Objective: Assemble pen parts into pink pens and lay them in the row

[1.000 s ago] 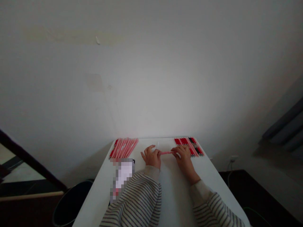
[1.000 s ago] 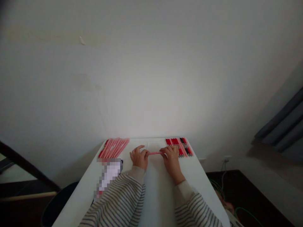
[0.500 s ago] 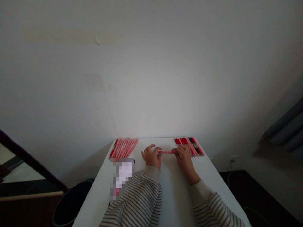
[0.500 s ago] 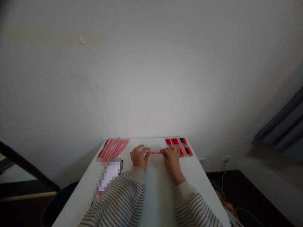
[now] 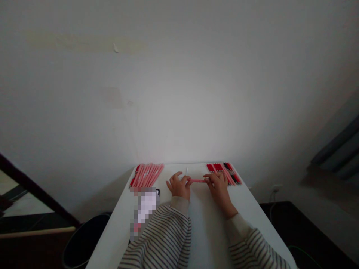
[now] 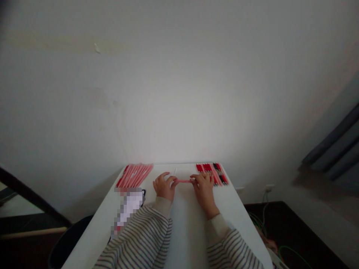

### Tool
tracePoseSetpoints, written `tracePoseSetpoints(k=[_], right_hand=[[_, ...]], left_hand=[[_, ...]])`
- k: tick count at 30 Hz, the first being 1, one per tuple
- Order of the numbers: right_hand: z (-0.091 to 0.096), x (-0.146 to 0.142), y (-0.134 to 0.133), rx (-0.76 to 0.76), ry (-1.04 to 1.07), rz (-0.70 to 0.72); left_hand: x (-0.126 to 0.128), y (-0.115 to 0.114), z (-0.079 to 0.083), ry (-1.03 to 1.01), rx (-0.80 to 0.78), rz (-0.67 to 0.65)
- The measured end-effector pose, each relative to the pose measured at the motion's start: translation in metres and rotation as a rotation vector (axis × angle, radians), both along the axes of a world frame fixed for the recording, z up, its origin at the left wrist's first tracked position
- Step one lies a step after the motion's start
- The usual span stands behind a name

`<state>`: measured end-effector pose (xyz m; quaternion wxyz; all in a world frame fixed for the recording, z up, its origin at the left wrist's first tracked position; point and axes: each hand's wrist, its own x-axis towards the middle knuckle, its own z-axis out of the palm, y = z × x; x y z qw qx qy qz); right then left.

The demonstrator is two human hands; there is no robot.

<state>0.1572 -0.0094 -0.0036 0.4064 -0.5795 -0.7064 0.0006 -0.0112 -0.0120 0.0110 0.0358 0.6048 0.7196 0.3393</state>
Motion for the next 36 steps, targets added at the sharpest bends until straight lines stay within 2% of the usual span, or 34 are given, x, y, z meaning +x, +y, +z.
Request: tracePoseSetpoints(k=[9, 16, 23, 30, 32, 36], right_hand=[[0.000, 0.000, 0.003, 0.051, -0.076, 0.011], [-0.007, 0.002, 0.010, 0.117, -0.017, 0.019], [-0.008, 0.006, 0.012, 0.149, 0.034, -0.012], [-0.004, -0.001, 0.002, 0.102, -0.070, -0.059], [-0.005, -0.003, 0.001, 0.091, -0.096, -0.075], [-0.007, -0.006, 0.000, 0.063, -0.149, -0.109]], left_hand=[[-0.001, 0.003, -0.003, 0.022, -0.039, 0.020], [0.000, 0.003, -0.004, 0.065, -0.052, 0.039], [-0.002, 0.005, -0.007, 0.065, 0.014, 0.051], [-0.013, 0.006, -0.006, 0.014, 0.124, 0.143], [-0.018, 0.006, -0.004, 0.030, 0.152, 0.209], [-0.025, 0.005, 0.002, 0.106, 0.085, 0.321]])
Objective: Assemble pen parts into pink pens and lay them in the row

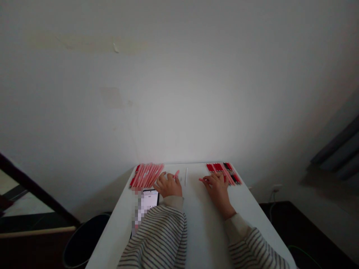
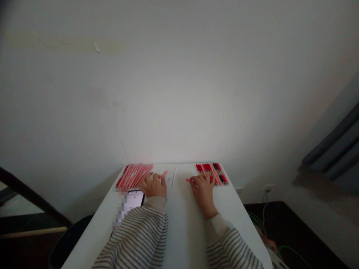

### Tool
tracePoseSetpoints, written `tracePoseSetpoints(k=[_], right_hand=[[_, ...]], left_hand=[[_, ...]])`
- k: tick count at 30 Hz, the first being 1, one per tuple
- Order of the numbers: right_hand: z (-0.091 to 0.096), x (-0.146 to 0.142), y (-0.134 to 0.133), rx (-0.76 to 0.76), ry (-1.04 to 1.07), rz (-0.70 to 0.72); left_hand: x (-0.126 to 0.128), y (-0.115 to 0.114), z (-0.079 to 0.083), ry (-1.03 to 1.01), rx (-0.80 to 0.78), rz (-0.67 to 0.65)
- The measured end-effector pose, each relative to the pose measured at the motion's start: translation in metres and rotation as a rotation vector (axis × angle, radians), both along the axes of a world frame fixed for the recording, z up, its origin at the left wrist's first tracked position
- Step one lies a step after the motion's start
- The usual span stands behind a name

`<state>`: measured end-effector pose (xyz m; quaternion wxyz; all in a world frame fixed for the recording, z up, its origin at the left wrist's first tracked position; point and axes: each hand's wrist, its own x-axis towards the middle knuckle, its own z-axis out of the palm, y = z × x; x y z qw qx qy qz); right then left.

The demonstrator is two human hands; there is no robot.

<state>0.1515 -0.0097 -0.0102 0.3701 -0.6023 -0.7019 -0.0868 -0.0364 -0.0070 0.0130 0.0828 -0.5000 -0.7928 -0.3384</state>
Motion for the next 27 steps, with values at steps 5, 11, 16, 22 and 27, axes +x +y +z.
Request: tracePoseSetpoints(k=[5, 11, 16, 22, 27], right_hand=[[0.0006, -0.0035, -0.0017, -0.029, -0.047, -0.030], [0.0031, -0.0060, -0.0029, -0.060, -0.074, -0.011], [0.0041, -0.0078, -0.0034, -0.077, -0.087, -0.009], [0.0029, -0.0080, -0.0032, -0.112, -0.092, -0.029], [0.0033, -0.0071, -0.0035, -0.112, -0.080, -0.008]], left_hand=[[0.0032, -0.0024, 0.0038, 0.048, -0.171, 0.025], [0.0052, -0.0032, 0.0029, 0.052, -0.285, -0.002], [0.0048, -0.0028, 0.0028, 0.034, -0.297, -0.007], [0.0057, -0.0033, 0.0027, 0.021, -0.272, -0.033], [0.0055, -0.0033, 0.0039, 0.022, -0.249, -0.051]])
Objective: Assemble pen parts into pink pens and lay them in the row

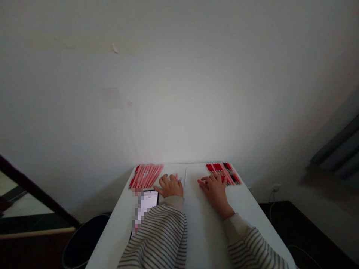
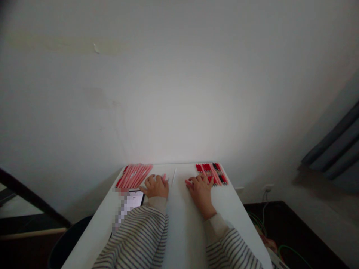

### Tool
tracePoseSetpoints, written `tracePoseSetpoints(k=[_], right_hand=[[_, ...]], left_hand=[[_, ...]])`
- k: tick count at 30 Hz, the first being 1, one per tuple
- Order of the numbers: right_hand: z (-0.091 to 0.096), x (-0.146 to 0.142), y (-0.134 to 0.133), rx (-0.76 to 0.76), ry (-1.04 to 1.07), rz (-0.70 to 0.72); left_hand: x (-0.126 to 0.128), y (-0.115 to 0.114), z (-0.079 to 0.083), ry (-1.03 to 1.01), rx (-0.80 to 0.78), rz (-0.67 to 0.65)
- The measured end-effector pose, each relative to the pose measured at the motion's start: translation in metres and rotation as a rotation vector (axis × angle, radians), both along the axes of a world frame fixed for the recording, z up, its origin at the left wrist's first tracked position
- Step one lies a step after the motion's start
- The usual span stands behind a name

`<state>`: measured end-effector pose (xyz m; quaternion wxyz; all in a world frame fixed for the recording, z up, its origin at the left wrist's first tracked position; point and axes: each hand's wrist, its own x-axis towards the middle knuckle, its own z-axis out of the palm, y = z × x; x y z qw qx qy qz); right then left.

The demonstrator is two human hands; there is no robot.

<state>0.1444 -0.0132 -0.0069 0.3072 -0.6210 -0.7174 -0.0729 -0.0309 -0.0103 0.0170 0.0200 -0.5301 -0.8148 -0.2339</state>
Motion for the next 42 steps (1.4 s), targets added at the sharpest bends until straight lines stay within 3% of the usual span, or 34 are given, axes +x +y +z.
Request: tracePoseSetpoints(k=[7, 14, 20, 27, 33, 42], right_hand=[[0.001, 0.004, -0.001, 0.033, 0.013, -0.016], [0.004, 0.006, -0.002, 0.004, 0.046, 0.009], [0.004, 0.004, -0.003, -0.009, 0.013, 0.007], [-0.002, 0.008, 0.002, -0.006, 0.100, 0.040], [-0.001, 0.015, 0.007, 0.080, 0.244, 0.019], [0.000, 0.021, 0.006, 0.196, 0.257, 0.015]], left_hand=[[0.010, -0.002, -0.003, -0.004, 0.068, -0.119], [0.015, -0.003, -0.007, 0.028, 0.014, -0.201], [0.013, 0.001, -0.008, 0.003, -0.023, -0.194], [0.012, 0.002, -0.010, -0.015, 0.091, -0.176], [0.009, 0.001, -0.003, -0.096, 0.149, -0.126], [0.004, 0.002, -0.001, -0.164, 0.147, -0.121]])
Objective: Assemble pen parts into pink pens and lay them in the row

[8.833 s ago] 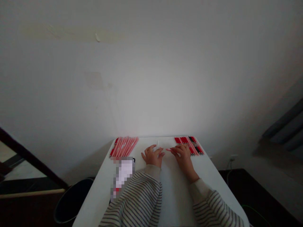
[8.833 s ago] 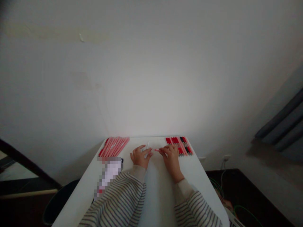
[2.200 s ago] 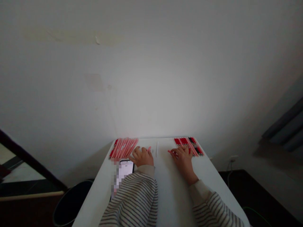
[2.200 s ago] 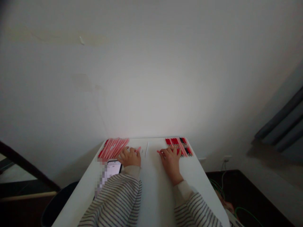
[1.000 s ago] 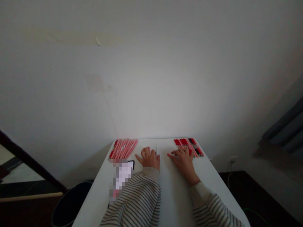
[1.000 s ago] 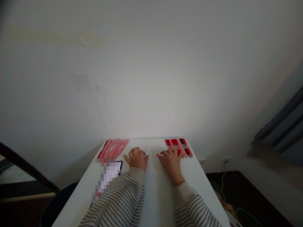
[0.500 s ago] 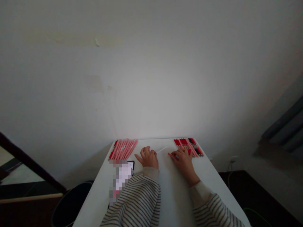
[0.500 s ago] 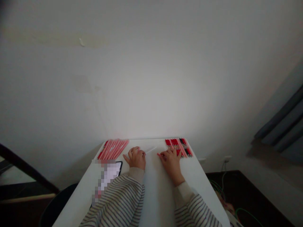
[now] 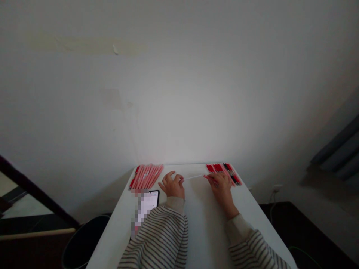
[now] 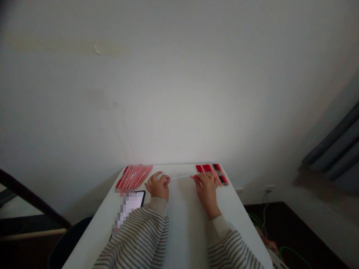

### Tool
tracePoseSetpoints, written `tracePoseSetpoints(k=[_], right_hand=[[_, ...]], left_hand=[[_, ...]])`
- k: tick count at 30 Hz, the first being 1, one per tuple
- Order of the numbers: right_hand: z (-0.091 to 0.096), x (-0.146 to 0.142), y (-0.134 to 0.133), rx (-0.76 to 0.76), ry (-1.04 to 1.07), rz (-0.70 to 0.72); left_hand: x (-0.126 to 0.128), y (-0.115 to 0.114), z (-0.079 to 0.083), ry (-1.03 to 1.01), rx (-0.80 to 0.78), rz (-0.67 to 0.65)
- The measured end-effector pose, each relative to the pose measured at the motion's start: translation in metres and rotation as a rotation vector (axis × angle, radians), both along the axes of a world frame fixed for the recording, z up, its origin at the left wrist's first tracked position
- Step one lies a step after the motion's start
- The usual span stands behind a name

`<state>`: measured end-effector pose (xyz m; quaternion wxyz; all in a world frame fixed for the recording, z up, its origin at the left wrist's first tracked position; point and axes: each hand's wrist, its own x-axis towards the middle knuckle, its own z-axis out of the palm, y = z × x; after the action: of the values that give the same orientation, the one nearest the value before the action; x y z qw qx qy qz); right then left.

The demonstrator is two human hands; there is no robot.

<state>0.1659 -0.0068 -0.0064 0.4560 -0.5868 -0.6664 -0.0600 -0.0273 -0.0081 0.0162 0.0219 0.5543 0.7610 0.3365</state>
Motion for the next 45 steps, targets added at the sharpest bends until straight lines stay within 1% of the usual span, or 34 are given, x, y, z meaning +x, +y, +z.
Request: tracePoseSetpoints(k=[7, 13, 19, 24, 32, 40, 45], right_hand=[[-0.006, 0.001, 0.004, 0.022, -0.011, 0.049], [-0.005, -0.001, 0.002, 0.017, -0.035, 0.083], [-0.001, -0.008, -0.002, 0.001, -0.074, 0.162], [0.001, -0.012, -0.003, -0.008, -0.096, 0.194], [-0.003, -0.009, 0.000, -0.048, -0.087, 0.256], [-0.004, -0.010, 0.001, -0.075, -0.073, 0.284], [-0.004, -0.010, 0.000, -0.080, -0.076, 0.285]], left_hand=[[0.000, -0.002, 0.000, 0.005, 0.055, -0.041], [0.001, -0.002, -0.002, 0.027, 0.084, -0.066], [0.007, -0.001, -0.007, 0.039, 0.115, -0.162], [0.011, -0.001, -0.012, 0.028, 0.113, -0.218], [0.012, -0.002, -0.014, 0.030, 0.124, -0.203], [0.012, -0.001, -0.017, 0.038, 0.153, -0.268], [0.013, -0.001, -0.017, 0.037, 0.147, -0.260]])
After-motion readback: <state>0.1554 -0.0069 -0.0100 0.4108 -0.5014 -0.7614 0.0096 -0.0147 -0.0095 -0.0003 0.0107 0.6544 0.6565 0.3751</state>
